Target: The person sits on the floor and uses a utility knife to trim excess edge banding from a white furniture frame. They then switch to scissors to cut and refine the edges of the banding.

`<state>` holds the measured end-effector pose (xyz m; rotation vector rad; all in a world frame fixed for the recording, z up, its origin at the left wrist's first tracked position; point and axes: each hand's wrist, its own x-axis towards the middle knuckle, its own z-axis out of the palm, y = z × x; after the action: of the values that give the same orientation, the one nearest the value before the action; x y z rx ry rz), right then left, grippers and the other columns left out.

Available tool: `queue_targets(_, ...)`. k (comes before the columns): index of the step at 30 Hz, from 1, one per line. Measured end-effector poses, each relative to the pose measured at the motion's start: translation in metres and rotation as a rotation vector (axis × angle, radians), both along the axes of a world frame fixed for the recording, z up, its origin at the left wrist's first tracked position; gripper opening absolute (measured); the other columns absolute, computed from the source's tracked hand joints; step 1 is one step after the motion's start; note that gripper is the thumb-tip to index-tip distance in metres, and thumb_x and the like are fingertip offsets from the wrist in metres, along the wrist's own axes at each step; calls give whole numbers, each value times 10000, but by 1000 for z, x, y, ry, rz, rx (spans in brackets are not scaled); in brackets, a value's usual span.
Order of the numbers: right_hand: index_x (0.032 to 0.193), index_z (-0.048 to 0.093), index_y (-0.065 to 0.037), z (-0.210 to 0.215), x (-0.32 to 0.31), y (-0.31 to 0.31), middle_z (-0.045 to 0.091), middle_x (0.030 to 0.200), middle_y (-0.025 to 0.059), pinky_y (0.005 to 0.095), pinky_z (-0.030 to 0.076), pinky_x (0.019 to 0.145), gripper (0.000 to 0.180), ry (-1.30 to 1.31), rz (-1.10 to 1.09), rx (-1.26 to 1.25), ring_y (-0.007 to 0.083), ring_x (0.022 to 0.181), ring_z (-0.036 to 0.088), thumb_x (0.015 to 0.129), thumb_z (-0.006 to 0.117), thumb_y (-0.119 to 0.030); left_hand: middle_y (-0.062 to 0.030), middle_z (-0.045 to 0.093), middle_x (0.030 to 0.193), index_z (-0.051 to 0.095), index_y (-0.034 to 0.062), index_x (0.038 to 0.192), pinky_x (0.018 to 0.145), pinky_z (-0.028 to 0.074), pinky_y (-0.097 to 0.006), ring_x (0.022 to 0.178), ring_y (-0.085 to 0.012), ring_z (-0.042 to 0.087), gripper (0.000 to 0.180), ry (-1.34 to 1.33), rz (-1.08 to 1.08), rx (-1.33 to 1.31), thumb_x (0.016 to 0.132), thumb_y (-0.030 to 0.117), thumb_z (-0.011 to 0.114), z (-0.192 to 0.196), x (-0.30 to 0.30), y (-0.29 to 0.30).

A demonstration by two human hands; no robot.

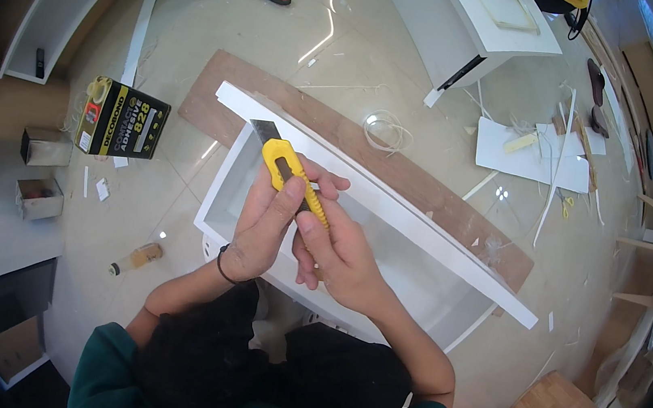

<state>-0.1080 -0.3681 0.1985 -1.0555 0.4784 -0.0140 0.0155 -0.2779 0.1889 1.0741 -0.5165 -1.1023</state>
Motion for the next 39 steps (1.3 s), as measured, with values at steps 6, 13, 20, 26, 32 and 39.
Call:
queue_targets(6, 1350, 411, 17, -3, -4, 4, 503, 753, 30, 276, 546, 626, 362, -86, -57, 52, 97, 558, 514, 1099, 372, -240, -118, 555, 1156, 417, 48, 1204, 983, 488, -396, 1244, -264, 551, 361, 64, -28, 60, 1083, 388, 404, 5, -3, -4)
queue_targets(13, 1386, 405, 10, -4, -5, 4, 492, 757, 21, 255, 522, 574, 390, -58, -74, 51, 89, 561, 485, 1097, 390, -252, -147, 574, 1155, 422, 47, 1208, 937, 534, -363, 1247, -275, 555, 440, -6, -43, -28, 1079, 462, 354, -3, -1, -3)
queue_targets(20, 1380, 424, 3, 1, -3, 7, 460, 700, 1, 237, 438, 493, 394, -50, -76, -39, 77, 543, 465, 1099, 400, -273, -157, 572, 1143, 435, 48, 1196, 889, 568, -347, 1217, -290, 585, 493, 21, -40, -104, 1063, 516, 354, -6, -5, -2)
queue_targets(26, 1399, 384, 0, 2, -3, 10, 479, 791, 18, 229, 440, 535, 404, -53, -66, 80, 82, 590, 485, 1098, 397, -270, -174, 583, 1131, 440, 50, 1208, 919, 556, -368, 1192, -288, 602, 532, -50, -150, -94, 1045, 553, 383, -8, 6, 2)
queue_targets(32, 1480, 261, -1, 0, -3, 14, 479, 831, 23, 245, 454, 597, 454, -131, -25, 63, 95, 627, 487, 1100, 376, -221, -172, 599, 1094, 463, 61, 1192, 975, 519, -414, 1178, -310, 601, 489, 45, -117, -119, 1047, 525, 409, -13, 12, 3)
queue_targets(39, 1508, 224, 9, 1, -7, 9, 462, 804, 18, 247, 440, 581, 488, -97, 27, -101, 103, 614, 467, 1099, 376, -210, -160, 596, 1092, 458, 70, 1187, 982, 513, -435, 1180, -311, 596, 463, 121, -98, -151, 1053, 510, 409, -10, 2, 3)
